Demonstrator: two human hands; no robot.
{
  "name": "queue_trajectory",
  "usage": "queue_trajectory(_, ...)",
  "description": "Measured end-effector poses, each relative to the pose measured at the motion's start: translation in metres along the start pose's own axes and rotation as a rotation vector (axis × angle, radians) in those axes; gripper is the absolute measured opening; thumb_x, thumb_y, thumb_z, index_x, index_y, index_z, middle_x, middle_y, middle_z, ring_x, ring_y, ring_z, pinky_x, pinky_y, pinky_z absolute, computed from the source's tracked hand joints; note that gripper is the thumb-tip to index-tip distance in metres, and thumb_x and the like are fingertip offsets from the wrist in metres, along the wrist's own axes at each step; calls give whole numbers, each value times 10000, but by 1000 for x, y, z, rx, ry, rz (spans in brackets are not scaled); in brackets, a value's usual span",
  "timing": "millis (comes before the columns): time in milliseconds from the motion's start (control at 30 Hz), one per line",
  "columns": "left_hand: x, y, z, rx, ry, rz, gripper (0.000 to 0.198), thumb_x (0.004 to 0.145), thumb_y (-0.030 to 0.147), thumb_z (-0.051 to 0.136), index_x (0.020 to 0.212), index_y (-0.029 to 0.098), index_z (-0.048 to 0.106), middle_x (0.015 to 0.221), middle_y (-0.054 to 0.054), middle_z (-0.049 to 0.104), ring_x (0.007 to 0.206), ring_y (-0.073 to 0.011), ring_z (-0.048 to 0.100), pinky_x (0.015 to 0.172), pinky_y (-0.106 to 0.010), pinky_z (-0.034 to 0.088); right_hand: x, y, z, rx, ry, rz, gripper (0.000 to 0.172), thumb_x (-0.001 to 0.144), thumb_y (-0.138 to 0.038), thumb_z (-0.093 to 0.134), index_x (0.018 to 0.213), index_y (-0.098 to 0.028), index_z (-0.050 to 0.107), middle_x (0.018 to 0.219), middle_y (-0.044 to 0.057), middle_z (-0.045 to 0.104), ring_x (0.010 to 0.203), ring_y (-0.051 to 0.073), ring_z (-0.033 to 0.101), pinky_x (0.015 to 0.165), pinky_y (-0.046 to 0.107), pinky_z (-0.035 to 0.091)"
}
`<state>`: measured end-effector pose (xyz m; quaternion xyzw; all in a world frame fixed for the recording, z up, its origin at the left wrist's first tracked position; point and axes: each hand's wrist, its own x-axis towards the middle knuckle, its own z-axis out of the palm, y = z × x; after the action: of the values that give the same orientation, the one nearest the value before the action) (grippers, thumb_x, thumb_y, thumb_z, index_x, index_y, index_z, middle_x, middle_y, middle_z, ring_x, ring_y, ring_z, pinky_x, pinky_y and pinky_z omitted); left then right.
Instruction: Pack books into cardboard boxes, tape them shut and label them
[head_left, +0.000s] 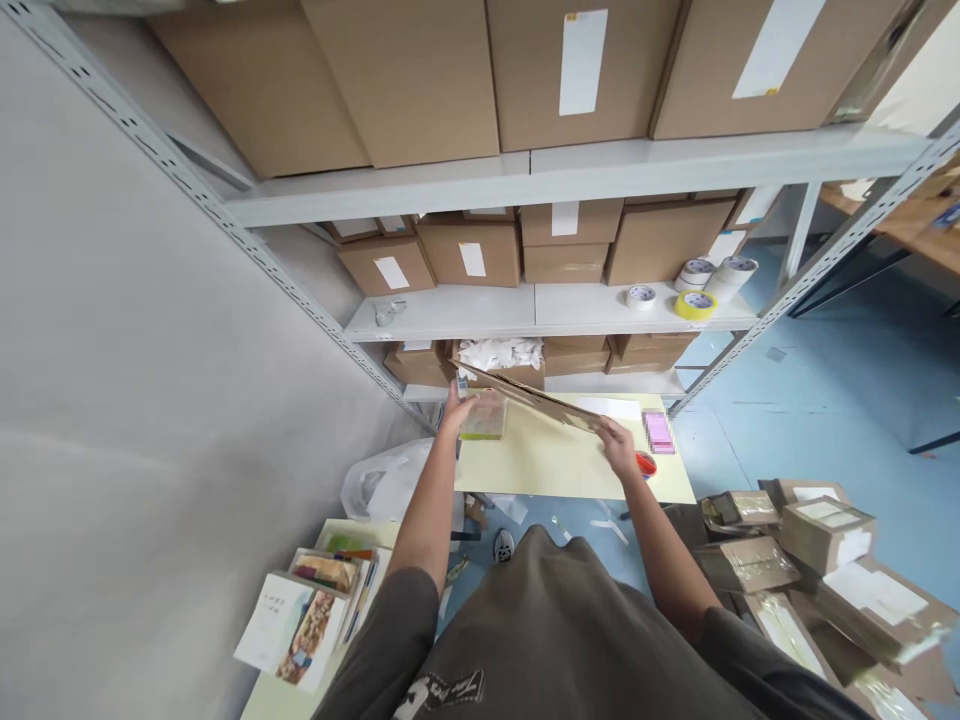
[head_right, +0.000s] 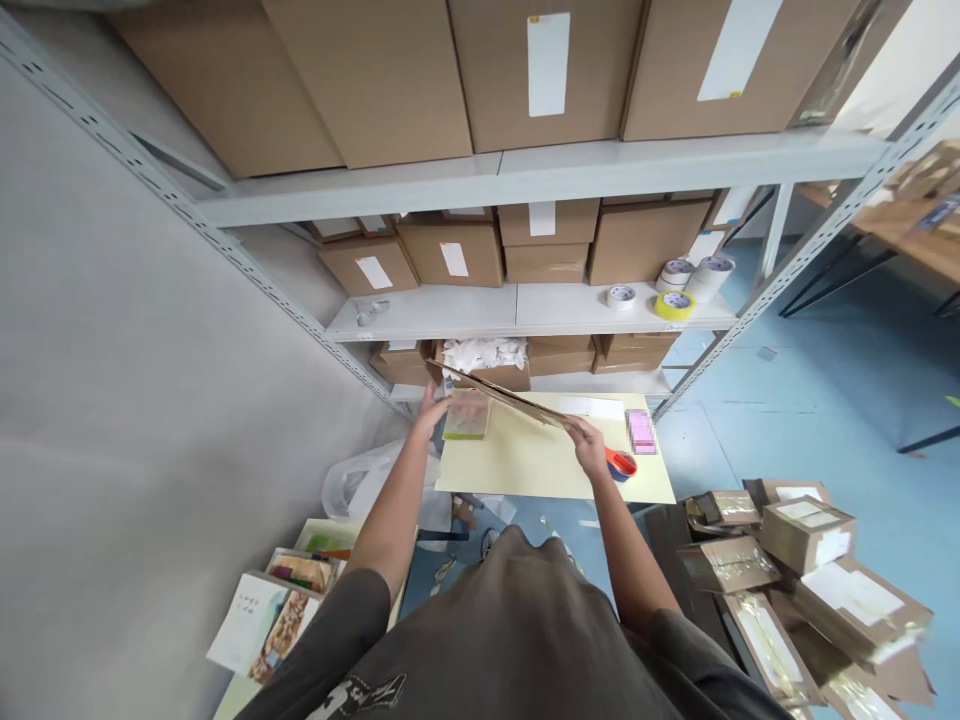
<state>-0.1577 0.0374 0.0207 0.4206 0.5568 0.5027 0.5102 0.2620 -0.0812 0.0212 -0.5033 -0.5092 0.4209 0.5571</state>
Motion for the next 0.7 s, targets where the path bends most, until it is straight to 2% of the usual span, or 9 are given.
queue_trajectory(33,12,7,-6,22,47,37,1138,708,259,967,1671,300,361,1499,-141,624,1413,-310,575,1074,-377,513,6,-1,-1,25,-6,34,223,870,-470,747,1018,-314,807,1040,51,808,1165,359,696,1081,551,535)
queue_trajectory(100,30,16,-13,46,58,52,1140,673,220,981,1652,261,398,1468,-152,638,1466,-316,528,1127,-383,476,17,1,1,76,-20,98,271,834,-491,763,1011,-290,803,972,47,808,1099,353,711,1011,531,561)
queue_trajectory(200,45,19,-22,103,31,-36,1156,626,220,1006,1626,207,428,1426,-177,647,1448,-327,543,1147,-404,464,30,9,9,151,-31,163,348,787,-521,760,1043,-287,794,963,40,809,1063,343,721,952,502,573)
queue_trajectory(333,51,11,-41,74,218,30,1102,628,247,1014,1576,244,452,1468,-147,626,1429,-281,557,1152,-395,463,42,22,15,175,-44,227,349,732,-496,751,1008,-283,768,959,34,804,1034,326,718,918,459,568)
queue_trajectory(400,49,6,-50,-6,165,50,932,666,297,1001,1471,238,535,1361,-123,696,1340,-264,625,1122,-399,487,46,29,14,177,-28,248,308,711,-460,734,956,-273,742,951,38,797,1022,317,707,916,437,560)
queue_trajectory(500,41,-2,-58,-63,30,26,666,668,403,994,1196,197,644,1133,-100,771,1140,-252,715,1057,-402,529,50,37,16,161,30,256,261,680,-412,686,899,-270,693,943,26,775,1005,295,676,927,407,541)
queue_trajectory(567,30,-9,-59,-74,36,48,610,659,474,984,1081,199,640,1072,-87,779,1073,-239,733,1031,-396,546,51,44,21,120,82,261,263,668,-382,662,904,-267,672,942,18,755,1007,283,647,934,390,524)
queue_trajectory(700,-1,-22,-54,-38,99,117,606,670,560,953,1044,213,627,1074,-71,784,1064,-247,750,1025,-417,572,49,59,31,79,187,294,337,629,-335,653,956,-258,646,939,18,709,1009,280,588,917,383,498)
